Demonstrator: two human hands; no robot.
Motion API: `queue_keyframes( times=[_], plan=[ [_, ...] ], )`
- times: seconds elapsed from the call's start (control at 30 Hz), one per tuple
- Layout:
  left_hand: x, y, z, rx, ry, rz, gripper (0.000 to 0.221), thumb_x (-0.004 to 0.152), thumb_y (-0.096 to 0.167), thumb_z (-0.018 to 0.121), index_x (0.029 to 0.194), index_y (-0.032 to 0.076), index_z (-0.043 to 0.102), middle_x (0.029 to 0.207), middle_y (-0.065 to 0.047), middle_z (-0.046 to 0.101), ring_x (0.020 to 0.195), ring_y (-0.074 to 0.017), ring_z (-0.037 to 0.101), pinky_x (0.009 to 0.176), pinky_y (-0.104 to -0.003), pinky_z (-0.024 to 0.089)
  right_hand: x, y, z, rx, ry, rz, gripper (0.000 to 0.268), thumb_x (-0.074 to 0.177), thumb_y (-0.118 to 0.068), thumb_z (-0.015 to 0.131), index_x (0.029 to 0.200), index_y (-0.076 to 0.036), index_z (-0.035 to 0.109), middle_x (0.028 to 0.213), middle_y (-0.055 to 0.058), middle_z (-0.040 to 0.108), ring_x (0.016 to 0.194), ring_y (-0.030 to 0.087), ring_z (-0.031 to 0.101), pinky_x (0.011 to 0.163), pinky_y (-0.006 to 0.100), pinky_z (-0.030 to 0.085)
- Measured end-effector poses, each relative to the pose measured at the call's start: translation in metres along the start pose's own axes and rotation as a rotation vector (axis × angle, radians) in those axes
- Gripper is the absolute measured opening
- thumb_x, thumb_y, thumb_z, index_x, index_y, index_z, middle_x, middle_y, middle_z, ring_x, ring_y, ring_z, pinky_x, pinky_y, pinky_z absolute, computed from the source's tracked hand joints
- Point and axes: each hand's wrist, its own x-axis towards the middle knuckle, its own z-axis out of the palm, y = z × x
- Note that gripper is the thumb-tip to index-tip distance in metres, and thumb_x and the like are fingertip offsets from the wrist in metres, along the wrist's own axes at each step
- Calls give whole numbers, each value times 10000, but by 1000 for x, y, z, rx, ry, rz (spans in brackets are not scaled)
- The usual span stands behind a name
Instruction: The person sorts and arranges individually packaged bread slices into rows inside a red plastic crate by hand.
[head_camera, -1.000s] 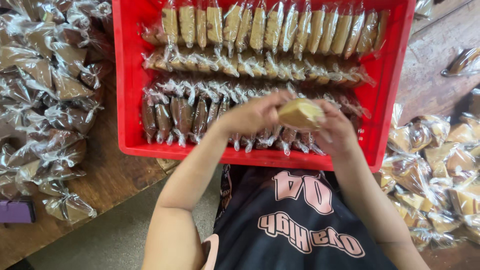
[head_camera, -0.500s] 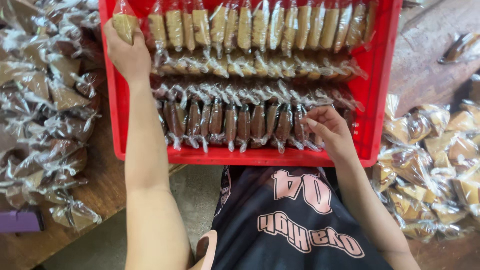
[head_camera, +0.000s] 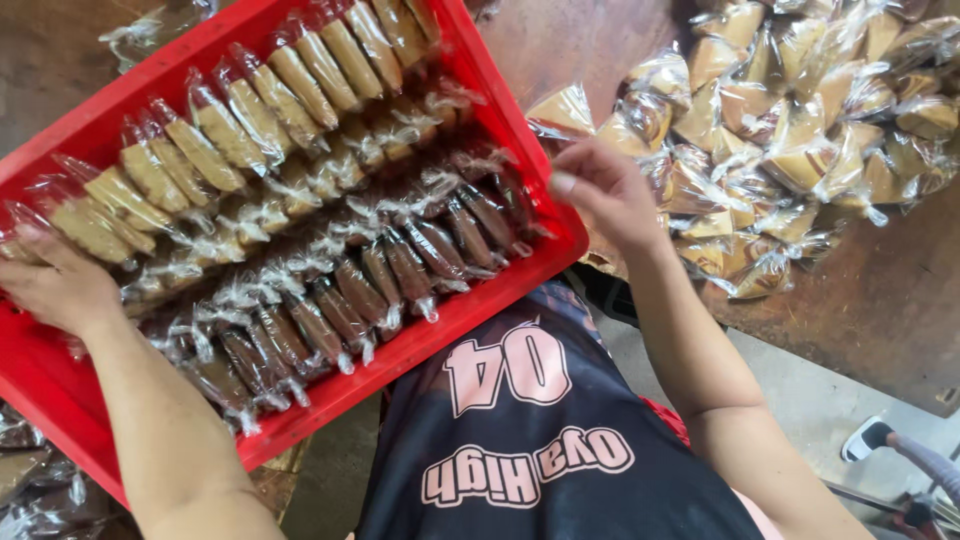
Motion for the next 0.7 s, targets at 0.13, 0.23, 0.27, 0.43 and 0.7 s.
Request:
queue_keyframes(
  times=[0.13, 0.23, 0.27, 0.43, 0.7],
  plan=[
    [13, 57, -33, 251, -215, -334, 662, 1110, 614, 482, 1259, -26, 568, 1226, -301, 615, 1116, -519, 557, 893, -646, 431, 51, 13, -88, -241, 217, -122, 279, 1024, -153, 741, 1226, -6, 617, 1007, 58, 708, 875, 136, 682, 760, 267, 572],
    [7, 74, -37, 289, -261, -467, 637, 1061, 585, 485, 1342, 15, 539, 1310, -275, 588, 1202, -486, 532, 982, -634, 406, 115, 42, -159, -529, 348, -207, 358, 993, -130, 745, 1276, -16, 559, 1089, 56, 690, 919, 123, 689, 708, 263, 566],
    [0, 71, -34, 275, -227, -457, 620, 1037, 521, 506, 1379, 4, 500, 1355, -274, 557, 1252, -474, 514, 1033, -616, 392, 135, 50, -187, -636, 375, -262, 393, 982, -152, 779, 1282, -19, 563, 1110, 91, 691, 977, 171, 699, 810, 301, 582],
    [-57, 47, -43, 0, 70, -233, 758, 917, 203, 615, 1560, -52, 305, 1581, -273, 404, 1502, -413, 421, 1286, -524, 324, 207, 57, -297, -1458, 685, -452, 692, 706, -167, 757, 1343, 15, 556, 1252, 256, 567, 1153, 427, 556, 1018, 491, 452],
    [-129, 67, -100, -174, 55, -290, 858, 842, -117, 608, 1617, 26, 268, 1706, -206, 352, 1603, -406, 348, 1360, -486, 258, 221, 54, -290, -1117, 663, -162, 988, 731, -317, 1012, 1424, 38, 404, 1091, 68, 672, 919, 231, 657, 813, 388, 562]
  ],
)
